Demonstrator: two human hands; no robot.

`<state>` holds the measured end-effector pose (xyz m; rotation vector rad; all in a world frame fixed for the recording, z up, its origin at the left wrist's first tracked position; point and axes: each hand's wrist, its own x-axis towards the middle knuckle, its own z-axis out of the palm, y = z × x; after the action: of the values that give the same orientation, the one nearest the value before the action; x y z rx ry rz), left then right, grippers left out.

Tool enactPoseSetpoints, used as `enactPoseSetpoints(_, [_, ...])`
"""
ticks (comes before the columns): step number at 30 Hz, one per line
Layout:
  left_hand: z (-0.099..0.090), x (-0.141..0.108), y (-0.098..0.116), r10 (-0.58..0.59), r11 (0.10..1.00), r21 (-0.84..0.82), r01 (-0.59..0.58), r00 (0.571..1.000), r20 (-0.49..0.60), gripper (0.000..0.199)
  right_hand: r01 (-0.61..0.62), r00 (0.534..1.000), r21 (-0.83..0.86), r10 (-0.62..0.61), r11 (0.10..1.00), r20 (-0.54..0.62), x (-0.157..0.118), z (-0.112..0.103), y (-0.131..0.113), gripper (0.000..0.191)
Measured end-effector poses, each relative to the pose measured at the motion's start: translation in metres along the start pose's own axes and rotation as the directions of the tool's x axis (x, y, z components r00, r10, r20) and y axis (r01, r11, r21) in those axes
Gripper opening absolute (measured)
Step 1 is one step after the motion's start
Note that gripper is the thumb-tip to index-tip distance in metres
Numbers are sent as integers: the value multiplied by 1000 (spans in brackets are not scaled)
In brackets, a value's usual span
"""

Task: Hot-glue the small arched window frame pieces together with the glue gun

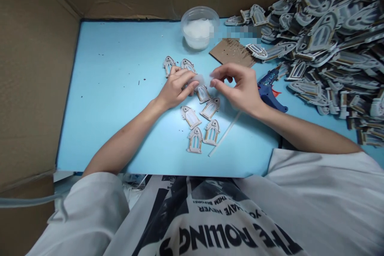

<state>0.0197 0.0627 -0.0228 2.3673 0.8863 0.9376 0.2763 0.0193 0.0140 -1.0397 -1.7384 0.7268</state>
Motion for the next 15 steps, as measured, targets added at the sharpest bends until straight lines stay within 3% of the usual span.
enactPoseSetpoints(6, [-2,0,0,-10,999,-43,9,1000,-18,49,-14,1000,-76,16,997,21,-35,-1,6,18])
enactPoseSetpoints(11, [-2,-3,20,127,979,-150,-137,989,-74,36,101,992,-147,-89,984,86,-42,-3,3,9])
enactPoseSetpoints(15, [0,-6,34,211,961,-194,-196,976,58,37,98,988,-138,-80,986,132,-42,-2,4,2])
